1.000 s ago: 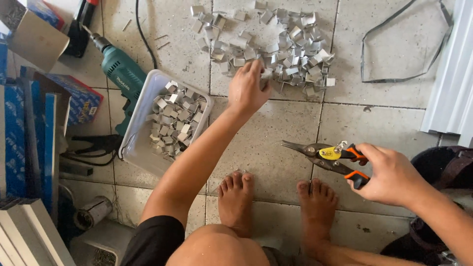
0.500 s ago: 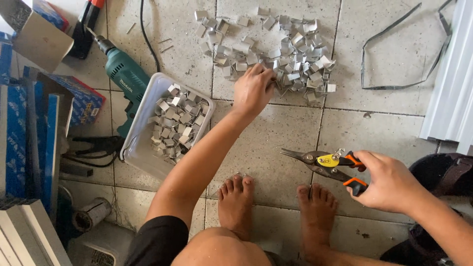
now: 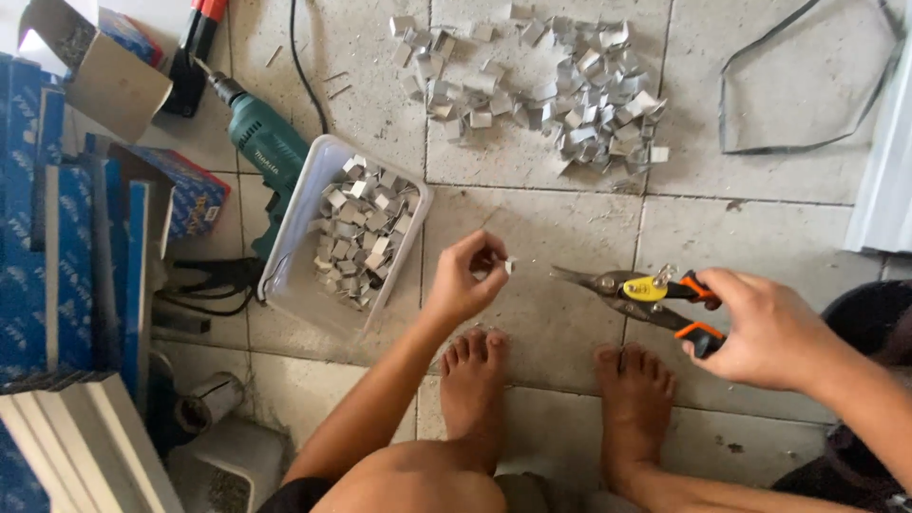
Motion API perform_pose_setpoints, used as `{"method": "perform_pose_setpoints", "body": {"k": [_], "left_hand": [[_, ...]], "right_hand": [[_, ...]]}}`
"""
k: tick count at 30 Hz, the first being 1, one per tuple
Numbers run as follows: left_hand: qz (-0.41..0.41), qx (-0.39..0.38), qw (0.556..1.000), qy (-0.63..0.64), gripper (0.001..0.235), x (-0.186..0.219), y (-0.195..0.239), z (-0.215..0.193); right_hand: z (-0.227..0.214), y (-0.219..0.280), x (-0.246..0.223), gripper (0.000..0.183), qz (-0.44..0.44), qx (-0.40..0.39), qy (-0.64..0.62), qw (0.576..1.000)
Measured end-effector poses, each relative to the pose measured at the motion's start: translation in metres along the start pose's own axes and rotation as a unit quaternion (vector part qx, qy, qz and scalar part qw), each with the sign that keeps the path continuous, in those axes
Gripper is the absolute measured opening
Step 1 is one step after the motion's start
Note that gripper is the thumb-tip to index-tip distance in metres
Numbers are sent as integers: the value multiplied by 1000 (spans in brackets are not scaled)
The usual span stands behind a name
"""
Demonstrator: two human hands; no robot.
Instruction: Cutting small metal pieces from a strip using hand-held tin snips on a tiled floor.
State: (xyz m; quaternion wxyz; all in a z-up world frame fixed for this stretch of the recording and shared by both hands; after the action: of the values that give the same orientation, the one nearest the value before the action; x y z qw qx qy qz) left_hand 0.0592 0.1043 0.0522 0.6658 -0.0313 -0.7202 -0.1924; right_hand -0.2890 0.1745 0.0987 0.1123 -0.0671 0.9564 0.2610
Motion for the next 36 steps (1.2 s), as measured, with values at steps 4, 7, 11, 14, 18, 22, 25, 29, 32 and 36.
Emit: {"method": "perform_pose_setpoints", "body": {"k": [4,7,11,14,18,22,25,29,32,36], "left_hand": [[-31,8,998,48,10,8,21,1],[-39,19,995,94,14,17,22,4],[15,20,999,21,14,36,25,7],[35,31,999,10,22,42,29,8],[38,23,997,56,17,50,32,6],[14,9,976,219,14,42,38,4],[35,1,966,256,11,47,39,3],[94,-6,969,228,13,58,38,1],[144,-25,969,200,13,63,35,-2],[190,-41,968,157,13,74,34,-9]], "right_hand": [[-1,-6,-13,62,-21,-2,0,1000],[-7,-7,-23,64,-34,7,-19,999],[-12,-6,-32,70,-56,29,-17,998],[-10,-6,-31,76,-67,42,-13,997],[-2,-5,-25,92,-113,58,9,992],[-8,-4,-33,94,-128,62,-14,990],[-16,-5,-41,88,-117,70,-46,990],[-17,-10,-44,97,-179,88,32,979],[-17,-9,-44,90,-153,55,103,981],[-30,-14,-48,60,-116,21,155,981]]}}
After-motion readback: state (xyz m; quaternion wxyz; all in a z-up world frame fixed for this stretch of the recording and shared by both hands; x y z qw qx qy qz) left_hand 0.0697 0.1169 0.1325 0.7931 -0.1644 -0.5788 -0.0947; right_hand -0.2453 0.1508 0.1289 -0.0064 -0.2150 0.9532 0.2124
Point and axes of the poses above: each hand's wrist, its own y-axis away from the middle knuckle, its own z-axis out of the palm, x = y × z, the point moved 2 cm from there along -y, towards the middle knuckle, and after that the axes turned 11 degrees about y, right-handed, at the moved point
